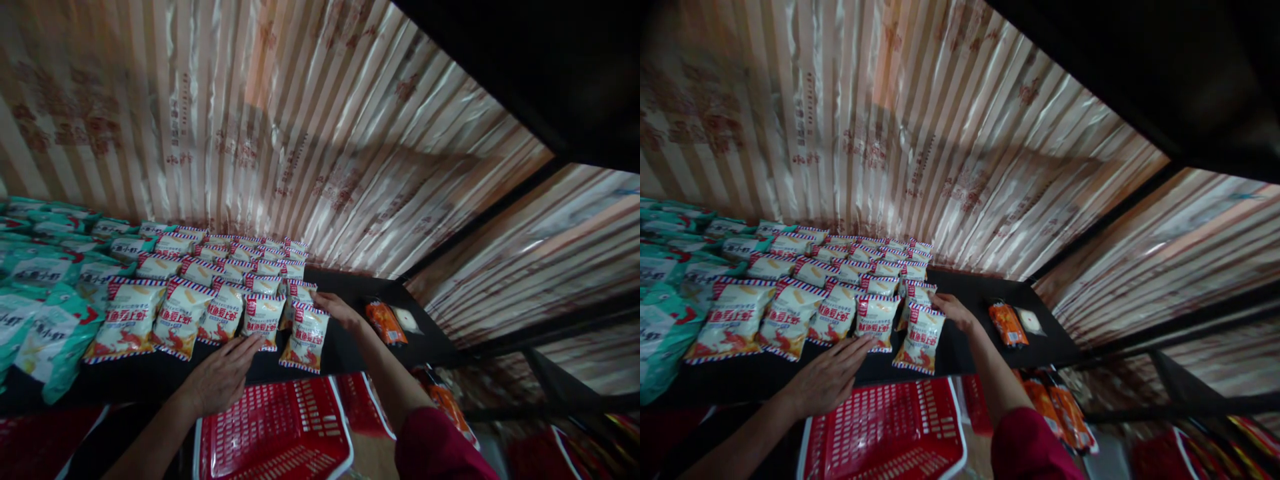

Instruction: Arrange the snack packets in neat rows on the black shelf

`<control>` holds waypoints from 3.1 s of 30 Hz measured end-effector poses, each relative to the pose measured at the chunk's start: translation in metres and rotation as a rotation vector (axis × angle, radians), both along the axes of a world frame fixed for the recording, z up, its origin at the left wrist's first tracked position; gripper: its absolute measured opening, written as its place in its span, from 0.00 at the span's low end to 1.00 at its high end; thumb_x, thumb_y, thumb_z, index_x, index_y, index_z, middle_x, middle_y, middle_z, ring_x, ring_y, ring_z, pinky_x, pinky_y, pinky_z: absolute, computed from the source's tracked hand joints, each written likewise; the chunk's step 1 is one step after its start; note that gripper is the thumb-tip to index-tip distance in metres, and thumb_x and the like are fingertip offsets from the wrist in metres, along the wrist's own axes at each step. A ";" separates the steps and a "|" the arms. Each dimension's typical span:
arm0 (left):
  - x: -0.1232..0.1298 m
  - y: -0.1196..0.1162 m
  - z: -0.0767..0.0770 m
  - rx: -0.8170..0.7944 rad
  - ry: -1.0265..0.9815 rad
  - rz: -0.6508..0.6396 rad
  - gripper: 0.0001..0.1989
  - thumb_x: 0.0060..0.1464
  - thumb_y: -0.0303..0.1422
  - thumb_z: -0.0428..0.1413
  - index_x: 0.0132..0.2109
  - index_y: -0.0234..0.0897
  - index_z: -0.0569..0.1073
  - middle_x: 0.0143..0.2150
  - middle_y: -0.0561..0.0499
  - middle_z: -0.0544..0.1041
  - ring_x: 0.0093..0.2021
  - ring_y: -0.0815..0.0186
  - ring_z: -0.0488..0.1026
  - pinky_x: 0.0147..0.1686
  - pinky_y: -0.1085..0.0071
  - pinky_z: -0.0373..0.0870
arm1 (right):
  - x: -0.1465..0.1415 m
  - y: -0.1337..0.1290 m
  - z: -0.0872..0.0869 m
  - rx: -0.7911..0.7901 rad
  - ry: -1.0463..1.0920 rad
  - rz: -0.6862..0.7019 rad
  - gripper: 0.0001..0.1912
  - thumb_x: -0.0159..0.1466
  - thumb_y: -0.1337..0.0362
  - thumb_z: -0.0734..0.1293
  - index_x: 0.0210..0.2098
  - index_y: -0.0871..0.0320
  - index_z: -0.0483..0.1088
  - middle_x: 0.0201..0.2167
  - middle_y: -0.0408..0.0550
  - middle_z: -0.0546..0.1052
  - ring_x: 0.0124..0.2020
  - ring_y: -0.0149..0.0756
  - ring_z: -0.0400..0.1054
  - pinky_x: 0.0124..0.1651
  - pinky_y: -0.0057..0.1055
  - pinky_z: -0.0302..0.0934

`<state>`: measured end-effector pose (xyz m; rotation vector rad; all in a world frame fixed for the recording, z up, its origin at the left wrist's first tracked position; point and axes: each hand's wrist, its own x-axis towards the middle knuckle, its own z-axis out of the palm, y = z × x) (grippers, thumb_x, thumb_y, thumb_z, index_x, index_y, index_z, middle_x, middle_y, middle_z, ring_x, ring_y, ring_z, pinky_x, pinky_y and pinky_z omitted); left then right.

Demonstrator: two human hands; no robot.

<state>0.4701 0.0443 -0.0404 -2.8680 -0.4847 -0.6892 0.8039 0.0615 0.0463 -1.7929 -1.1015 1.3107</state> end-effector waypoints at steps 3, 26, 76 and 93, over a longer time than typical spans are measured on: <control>0.000 -0.001 0.001 -0.012 0.020 0.017 0.25 0.59 0.33 0.43 0.63 0.32 0.57 0.67 0.49 0.53 0.68 0.65 0.41 0.63 0.68 0.43 | -0.011 0.005 -0.001 0.008 0.028 0.017 0.25 0.55 0.47 0.68 0.41 0.61 0.74 0.34 0.50 0.79 0.34 0.37 0.72 0.39 0.33 0.65; 0.000 0.000 0.001 -0.044 0.014 -0.004 0.25 0.60 0.33 0.43 0.63 0.32 0.57 0.67 0.48 0.53 0.67 0.66 0.44 0.63 0.68 0.42 | -0.083 -0.121 -0.062 0.387 -0.069 -0.295 0.54 0.55 0.50 0.69 0.66 0.52 0.29 0.62 0.55 0.59 0.56 0.44 0.63 0.55 0.41 0.61; -0.001 0.001 0.001 0.108 0.087 -0.003 0.27 0.59 0.34 0.43 0.64 0.30 0.54 0.67 0.48 0.52 0.68 0.63 0.38 0.65 0.65 0.37 | -0.102 -0.086 -0.098 0.468 -0.647 -0.477 0.42 0.59 0.44 0.59 0.65 0.61 0.47 0.54 0.55 0.69 0.54 0.46 0.64 0.52 0.39 0.59; -0.001 -0.001 0.000 0.033 0.058 0.000 0.27 0.58 0.30 0.43 0.64 0.30 0.54 0.66 0.45 0.55 0.67 0.65 0.43 0.64 0.67 0.44 | -0.110 -0.084 -0.093 0.350 -0.778 -0.495 0.41 0.62 0.45 0.55 0.66 0.63 0.42 0.54 0.59 0.68 0.53 0.46 0.65 0.49 0.39 0.60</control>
